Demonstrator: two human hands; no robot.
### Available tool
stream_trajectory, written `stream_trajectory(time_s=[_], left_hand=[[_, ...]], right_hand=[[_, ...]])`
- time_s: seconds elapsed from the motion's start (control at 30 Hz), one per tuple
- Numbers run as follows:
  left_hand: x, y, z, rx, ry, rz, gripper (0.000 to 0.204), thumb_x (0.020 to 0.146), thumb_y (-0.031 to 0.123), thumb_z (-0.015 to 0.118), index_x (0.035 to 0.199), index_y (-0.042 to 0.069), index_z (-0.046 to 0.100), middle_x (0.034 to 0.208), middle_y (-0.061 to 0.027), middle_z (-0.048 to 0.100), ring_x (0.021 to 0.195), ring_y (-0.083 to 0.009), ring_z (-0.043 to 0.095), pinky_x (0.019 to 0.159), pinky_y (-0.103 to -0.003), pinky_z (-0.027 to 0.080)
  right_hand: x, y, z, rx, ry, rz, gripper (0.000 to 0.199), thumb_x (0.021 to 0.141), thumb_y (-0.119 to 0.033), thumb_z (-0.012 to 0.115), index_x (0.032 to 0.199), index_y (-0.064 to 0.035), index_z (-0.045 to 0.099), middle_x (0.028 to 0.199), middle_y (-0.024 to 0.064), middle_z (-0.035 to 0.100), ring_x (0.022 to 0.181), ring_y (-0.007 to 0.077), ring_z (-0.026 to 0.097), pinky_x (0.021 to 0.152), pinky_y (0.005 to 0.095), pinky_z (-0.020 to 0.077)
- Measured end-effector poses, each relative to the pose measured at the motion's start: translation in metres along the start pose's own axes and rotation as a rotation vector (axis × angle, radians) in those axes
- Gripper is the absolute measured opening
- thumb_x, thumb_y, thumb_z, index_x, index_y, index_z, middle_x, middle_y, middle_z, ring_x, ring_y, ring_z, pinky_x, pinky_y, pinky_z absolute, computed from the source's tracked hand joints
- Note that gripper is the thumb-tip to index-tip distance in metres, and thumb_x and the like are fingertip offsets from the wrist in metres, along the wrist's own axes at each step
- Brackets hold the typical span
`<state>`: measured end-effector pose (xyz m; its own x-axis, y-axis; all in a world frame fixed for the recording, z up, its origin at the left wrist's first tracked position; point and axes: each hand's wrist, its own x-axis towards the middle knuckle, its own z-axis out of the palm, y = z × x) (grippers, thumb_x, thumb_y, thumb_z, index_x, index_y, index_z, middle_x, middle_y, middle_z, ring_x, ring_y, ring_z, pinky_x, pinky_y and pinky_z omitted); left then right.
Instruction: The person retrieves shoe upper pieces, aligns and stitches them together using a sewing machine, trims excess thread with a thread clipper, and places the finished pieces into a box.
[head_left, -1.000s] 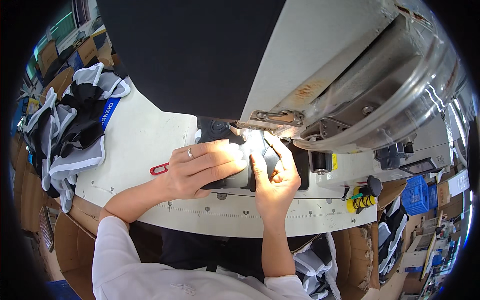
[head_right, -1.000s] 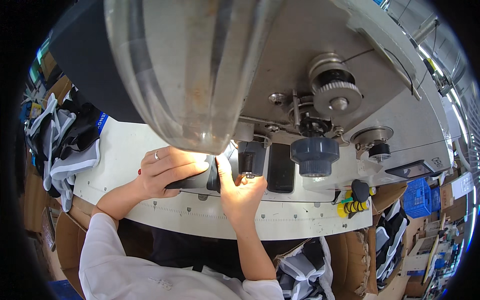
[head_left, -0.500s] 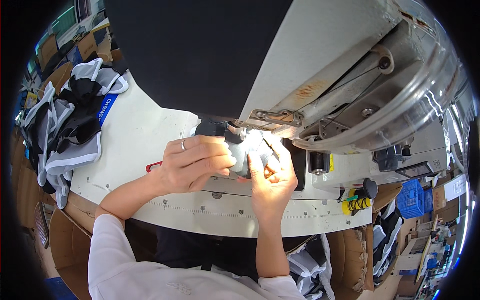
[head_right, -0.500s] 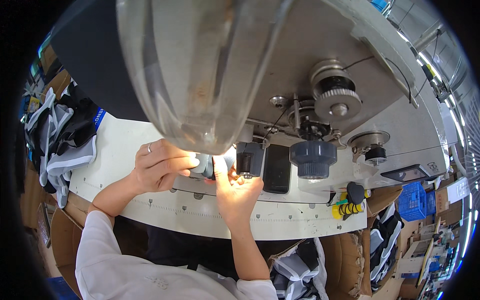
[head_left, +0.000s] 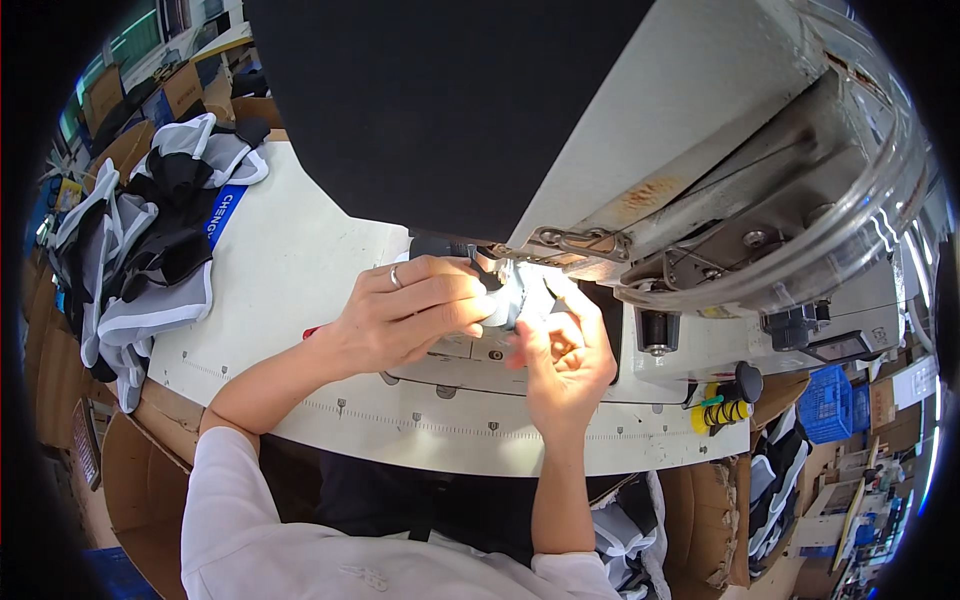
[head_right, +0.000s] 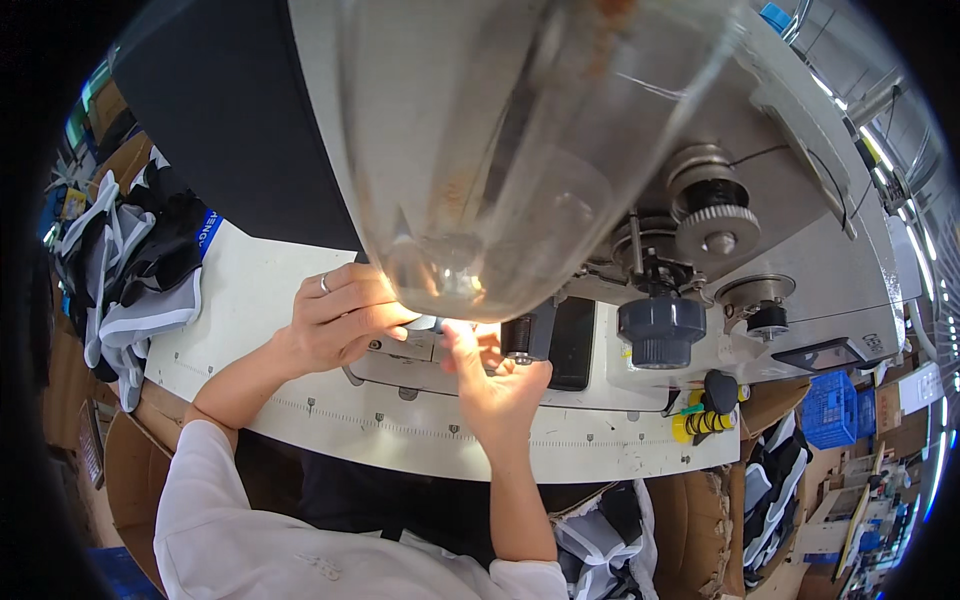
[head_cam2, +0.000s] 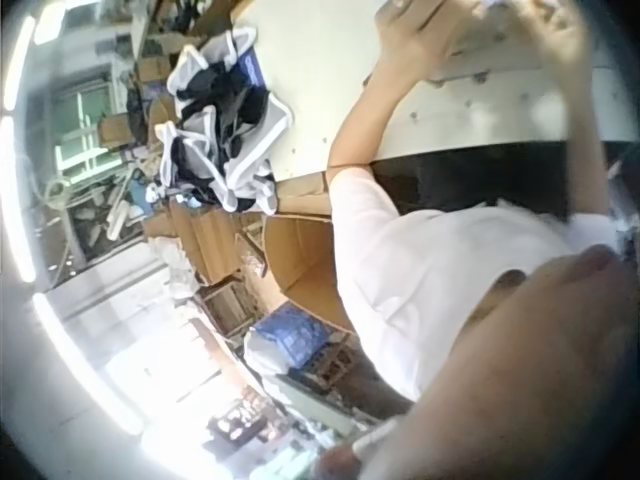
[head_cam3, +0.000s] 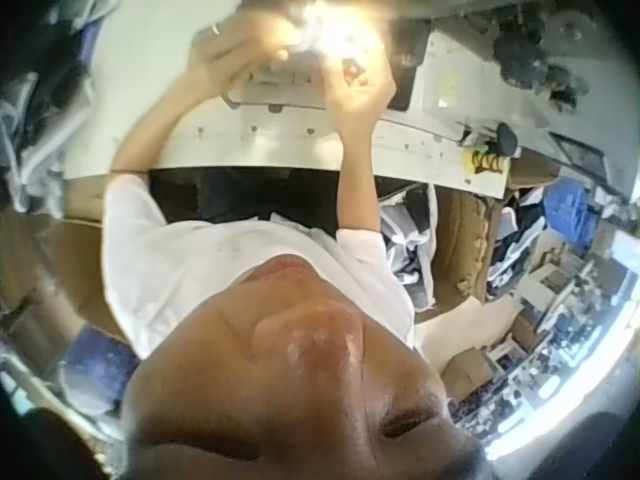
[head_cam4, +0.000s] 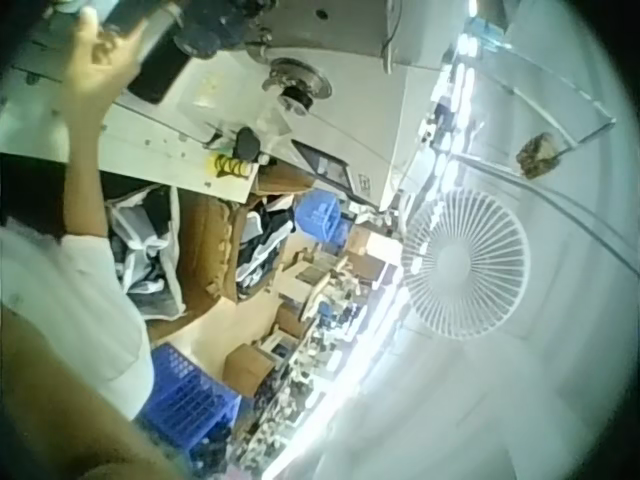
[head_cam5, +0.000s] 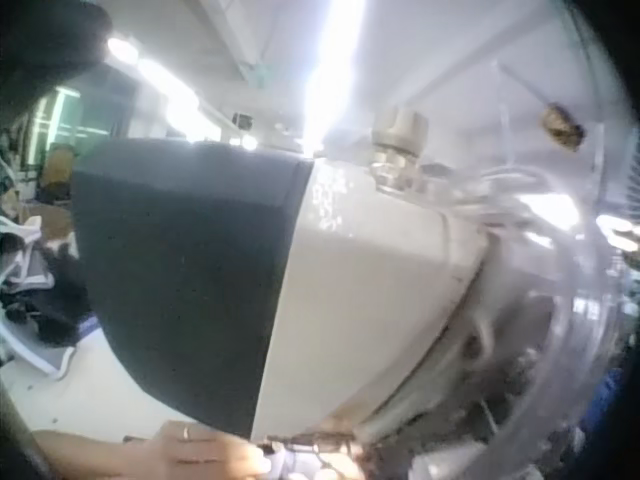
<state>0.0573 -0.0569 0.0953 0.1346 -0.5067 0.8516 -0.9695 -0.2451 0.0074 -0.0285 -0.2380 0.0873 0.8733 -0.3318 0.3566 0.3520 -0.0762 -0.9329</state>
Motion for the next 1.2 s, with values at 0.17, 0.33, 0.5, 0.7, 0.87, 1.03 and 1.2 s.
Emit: stream_trajectory(time_s=[0.17,0.33,0.5,0.7,0.87,1.03,1.2], left_hand=[[-0.002,-0.006,0.0,-0.032,0.013,0.063,0.023,0.069,0.011,0.076,0.09,0.007,0.07,0.091,-0.0043,0.065,0.085,-0.0215,0.068,0.066,-0.028,0.058],[-0.003,-0.007,0.001,-0.006,-0.005,0.095,0.017,0.069,0.005,0.076,0.084,0.004,0.07,0.09,-0.005,0.068,0.082,-0.0203,0.066,0.076,-0.032,0.062],[-0.004,-0.007,0.003,-0.015,0.02,0.084,0.019,0.068,0.01,0.076,0.086,0.007,0.069,0.088,-0.0034,0.064,0.084,-0.0207,0.068,0.068,-0.029,0.059],[-0.004,-0.01,0.005,-0.029,0.014,0.065,0.02,0.067,0.003,0.073,0.086,0.007,0.069,0.088,-0.003,0.064,0.086,-0.0211,0.068,0.069,-0.029,0.06],[0.0,-0.016,0.006,-0.053,0.042,0.033,0.023,0.066,-0.003,0.071,0.087,0.007,0.069,0.09,-0.0025,0.066,0.087,-0.0212,0.068,0.066,-0.028,0.058],[-0.001,-0.018,0.008,-0.053,0.04,-0.046,0.025,0.067,-0.005,0.071,0.089,0.008,0.069,0.093,-0.0009,0.067,0.086,-0.0208,0.068,0.064,-0.029,0.056],[-0.004,-0.02,0.011,0.01,0.066,-0.098,0.02,0.072,0.005,0.076,0.09,0.01,0.071,0.098,0.001,0.068,0.081,-0.0183,0.066,0.061,-0.025,0.051]], right_hand=[[0.016,0.017,-0.018,-0.711,0.028,-0.81,0.039,0.063,-0.001,0.086,0.097,-0.0097,0.07,0.104,0.0097,0.06,0.084,0.0138,0.057,0.057,0.0219,0.045],[0.027,0.023,-0.02,-0.644,-0.051,-0.881,0.03,0.058,0.004,0.081,0.083,-0.0086,0.07,0.102,0.0094,0.065,0.081,0.0167,0.057,0.061,0.0248,0.0472],[0.028,0.019,-0.016,-0.533,-0.088,-0.89,0.027,0.06,0.002,0.08,0.082,-0.0093,0.069,0.095,0.005,0.066,0.078,0.0173,0.054,0.06,0.0264,0.0455],[0.031,0.017,-0.016,-0.604,-0.124,-0.907,0.026,0.062,0.001,0.082,0.082,-0.0112,0.069,0.093,0.0033,0.063,0.077,0.0177,0.05,0.063,0.0281,0.0415],[0.036,0.017,-0.019,-0.683,-0.138,-0.909,0.029,0.064,-0.004,0.083,0.088,-0.0122,0.07,0.095,0.0032,0.063,0.077,0.0179,0.05,0.07,0.0308,0.0411],[0.037,0.02,-0.021,-0.774,-0.123,-0.932,0.029,0.068,-0.01,0.083,0.095,-0.0125,0.072,0.097,0.0027,0.064,0.079,0.0183,0.051,0.072,0.0327,0.0417],[0.034,0.022,-0.019,-0.869,-0.066,-0.927,0.028,0.07,-0.014,0.083,0.095,-0.009,0.07,0.093,0.0034,0.066,0.084,0.0213,0.057,0.077,0.0358,0.0444]])
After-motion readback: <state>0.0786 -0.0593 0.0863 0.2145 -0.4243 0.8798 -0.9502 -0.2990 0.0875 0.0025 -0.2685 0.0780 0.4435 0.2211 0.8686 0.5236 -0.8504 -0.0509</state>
